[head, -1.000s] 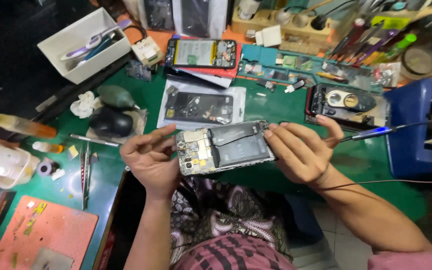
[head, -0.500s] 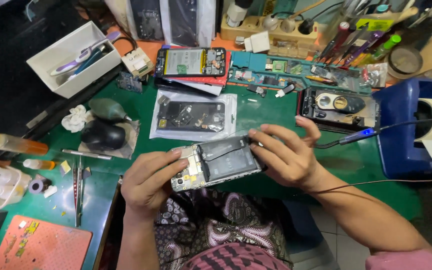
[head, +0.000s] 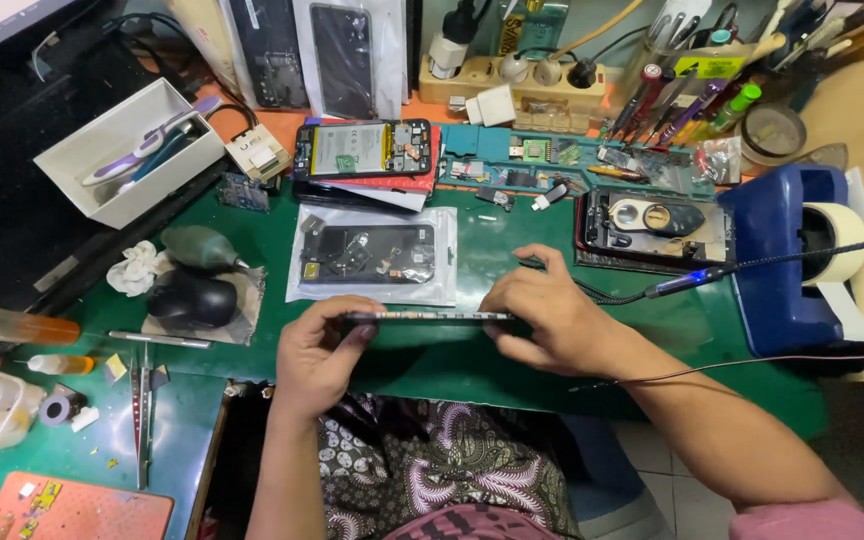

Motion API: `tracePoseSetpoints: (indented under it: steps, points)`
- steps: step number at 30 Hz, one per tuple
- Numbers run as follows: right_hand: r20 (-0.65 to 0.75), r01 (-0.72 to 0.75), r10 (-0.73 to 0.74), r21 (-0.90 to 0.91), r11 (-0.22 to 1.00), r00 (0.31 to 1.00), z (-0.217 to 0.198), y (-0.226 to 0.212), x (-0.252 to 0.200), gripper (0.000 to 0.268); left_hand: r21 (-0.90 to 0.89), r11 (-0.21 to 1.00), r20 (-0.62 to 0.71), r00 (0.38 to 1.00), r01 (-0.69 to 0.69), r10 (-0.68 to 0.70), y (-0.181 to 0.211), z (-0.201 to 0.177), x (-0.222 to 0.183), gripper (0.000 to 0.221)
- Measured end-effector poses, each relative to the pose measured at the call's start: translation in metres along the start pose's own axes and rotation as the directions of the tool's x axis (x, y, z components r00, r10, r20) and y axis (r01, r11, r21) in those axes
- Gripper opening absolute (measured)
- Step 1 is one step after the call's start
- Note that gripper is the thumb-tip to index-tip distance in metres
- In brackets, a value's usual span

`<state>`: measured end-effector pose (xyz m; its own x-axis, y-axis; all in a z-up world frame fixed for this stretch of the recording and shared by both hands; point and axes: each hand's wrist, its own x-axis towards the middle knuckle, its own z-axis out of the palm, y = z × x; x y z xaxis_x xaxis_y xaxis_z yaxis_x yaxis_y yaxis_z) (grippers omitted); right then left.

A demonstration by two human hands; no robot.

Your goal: Reassembling the internal components of a smartphone, including motherboard placement and ribbon cable connection.

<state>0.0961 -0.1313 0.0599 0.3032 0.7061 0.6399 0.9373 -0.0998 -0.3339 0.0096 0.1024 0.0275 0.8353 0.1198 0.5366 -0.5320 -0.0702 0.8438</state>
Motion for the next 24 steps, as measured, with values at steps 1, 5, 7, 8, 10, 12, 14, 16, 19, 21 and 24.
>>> tracePoseSetpoints:
  steps: [1, 5, 7, 8, 10, 12, 14, 16, 19, 21, 24]
  points:
    - [0.06, -0.094, 0.093, 0.013, 0.995, 0.994, 0.0, 0.003, -0.002, 0.009, -0.013, 0.998, -0.046, 0.997, 0.063, -0.064, -0.009, 0.0, -0.004, 0.016]
    - [0.268, -0.351, 0.317, 0.09, 0.932, 0.91, -0.005, 0.006, -0.005, 0.014, -0.065, 0.984, -0.098, 0.981, 0.163, -0.169, -0.031, 0.004, -0.012, 0.017]
    - [0.321, -0.407, 0.353, 0.12, 0.905, 0.879, -0.011, 0.003, -0.002, 0.013, -0.08, 0.98, -0.083, 0.978, 0.184, -0.19, -0.033, 0.004, -0.015, 0.018]
    - [0.365, -0.448, 0.372, 0.149, 0.881, 0.853, -0.013, 0.004, 0.002, 0.011, -0.082, 0.978, -0.07, 0.978, 0.191, -0.197, -0.033, 0.002, -0.015, 0.018]
    - [0.388, -0.455, 0.377, 0.13, 0.881, 0.841, -0.013, 0.005, 0.004, 0.011, -0.061, 0.967, -0.041, 0.967, 0.247, -0.25, -0.015, 0.003, -0.006, 0.025]
    - [0.41, -0.467, 0.389, 0.108, 0.877, 0.825, -0.013, 0.007, 0.002, 0.011, -0.042, 0.951, -0.008, 0.952, 0.307, -0.307, -0.005, 0.004, -0.001, 0.032]
    - [0.429, -0.486, 0.399, 0.112, 0.867, 0.81, -0.01, 0.012, 0.0, 0.011, 0.002, 0.938, 0.024, 0.938, 0.346, -0.346, -0.001, 0.003, 0.001, 0.034]
    - [0.436, -0.483, 0.395, 0.106, 0.869, 0.808, -0.01, 0.011, 0.001, 0.012, 0.035, 0.937, 0.032, 0.937, 0.347, -0.348, -0.003, 0.004, -0.002, 0.032]
    - [0.447, -0.474, 0.389, 0.091, 0.876, 0.805, -0.013, 0.009, 0.004, 0.011, 0.101, 0.937, 0.049, 0.939, 0.334, -0.34, -0.003, 0.004, -0.001, 0.026]
    - [0.46, -0.475, 0.387, 0.087, 0.876, 0.799, -0.013, 0.007, 0.004, 0.01, 0.132, 0.934, 0.057, 0.938, 0.332, -0.341, 0.003, 0.005, -0.001, 0.022]
    - [0.455, -0.475, 0.394, 0.075, 0.877, 0.798, -0.013, 0.009, 0.002, 0.009, 0.153, 0.94, 0.049, 0.948, 0.303, -0.314, 0.012, 0.007, 0.004, 0.019]
